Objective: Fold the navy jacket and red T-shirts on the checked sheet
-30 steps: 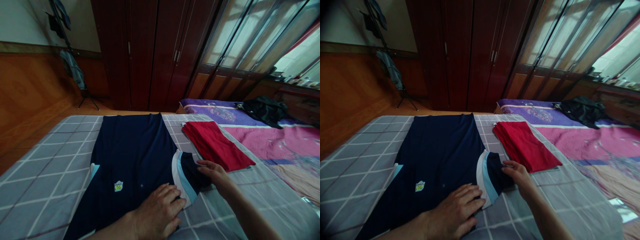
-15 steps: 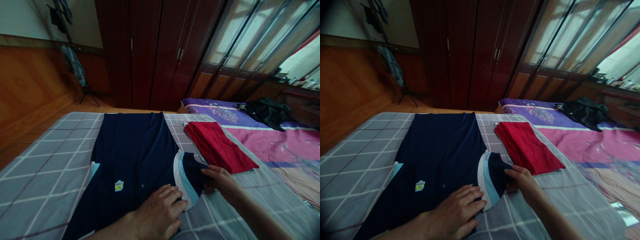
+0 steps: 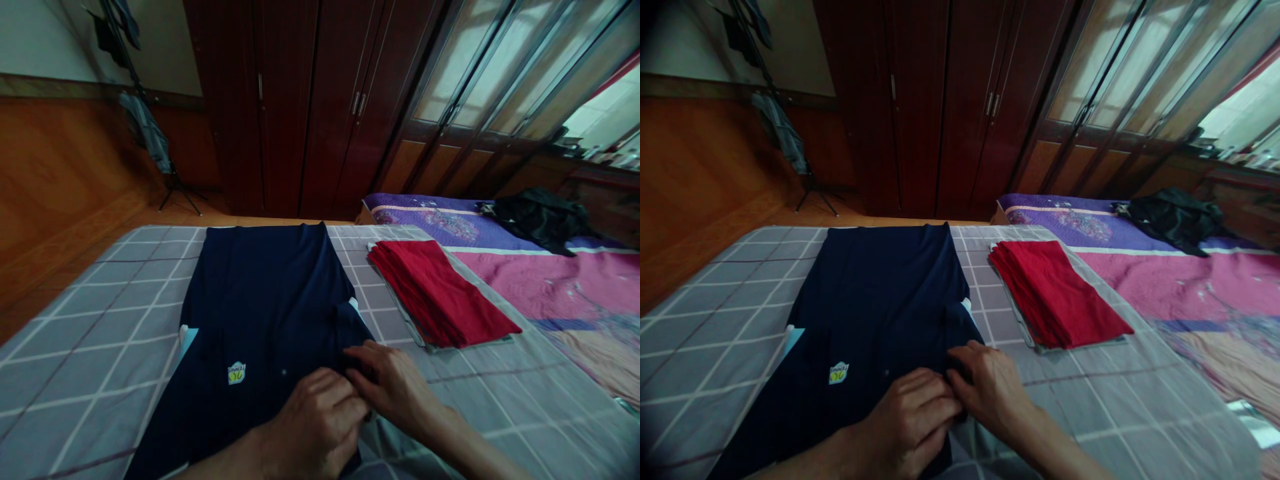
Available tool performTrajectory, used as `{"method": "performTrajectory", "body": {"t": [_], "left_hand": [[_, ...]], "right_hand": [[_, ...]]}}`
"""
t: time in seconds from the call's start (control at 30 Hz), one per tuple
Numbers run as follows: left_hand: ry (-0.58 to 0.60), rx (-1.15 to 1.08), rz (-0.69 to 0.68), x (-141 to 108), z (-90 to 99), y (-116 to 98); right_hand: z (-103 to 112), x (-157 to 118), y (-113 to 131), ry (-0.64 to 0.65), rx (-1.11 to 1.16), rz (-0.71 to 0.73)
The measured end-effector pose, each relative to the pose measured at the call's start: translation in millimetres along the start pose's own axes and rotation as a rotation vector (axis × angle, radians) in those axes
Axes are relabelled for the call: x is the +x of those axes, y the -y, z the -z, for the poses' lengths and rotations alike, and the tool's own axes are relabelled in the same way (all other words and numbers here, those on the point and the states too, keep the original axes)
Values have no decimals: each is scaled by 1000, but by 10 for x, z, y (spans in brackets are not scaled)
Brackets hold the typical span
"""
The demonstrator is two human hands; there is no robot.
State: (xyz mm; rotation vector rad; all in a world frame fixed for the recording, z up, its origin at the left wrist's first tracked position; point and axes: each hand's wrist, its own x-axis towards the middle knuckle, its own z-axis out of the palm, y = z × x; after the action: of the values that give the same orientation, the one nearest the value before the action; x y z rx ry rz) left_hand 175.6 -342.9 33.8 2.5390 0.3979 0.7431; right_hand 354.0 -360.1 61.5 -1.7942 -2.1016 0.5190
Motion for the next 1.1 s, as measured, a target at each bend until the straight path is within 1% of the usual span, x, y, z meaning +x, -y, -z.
{"method": "performTrajectory", "body": {"t": [0.1,0.17,0.23,0.3,0.43,0.53,0.63,0.77,0.87,1.0,1.03,1.1], "left_hand": [[-174,13,108,7,26,19],[-214,24,173,2,34,43],[-189,29,201,-8,26,67],[-152,21,195,-17,9,86],[-125,6,176,-17,-7,94],[-81,8,152,-6,19,79],[-2,37,120,-1,50,69],[66,115,80,-11,36,83],[34,191,80,-13,-2,110],[-44,269,52,-8,-20,133],[-65,283,35,-9,-21,135],[-125,305,0,-15,-29,137]], "right_hand": [[-11,-109,-45,-5,-50,-6],[5,-203,-129,-42,-84,2],[8,-293,-230,-90,-147,31],[-9,-357,-325,-151,-216,63],[-48,-368,-408,-217,-275,77],[-34,-320,-358,-220,-194,86],[-13,-291,-278,-211,-91,104],[-36,-289,-225,-240,55,127],[-44,-296,-222,-242,88,117],[35,-287,-241,-126,94,94],[69,-273,-250,-117,96,95],[139,-220,-272,-144,87,108]]}}
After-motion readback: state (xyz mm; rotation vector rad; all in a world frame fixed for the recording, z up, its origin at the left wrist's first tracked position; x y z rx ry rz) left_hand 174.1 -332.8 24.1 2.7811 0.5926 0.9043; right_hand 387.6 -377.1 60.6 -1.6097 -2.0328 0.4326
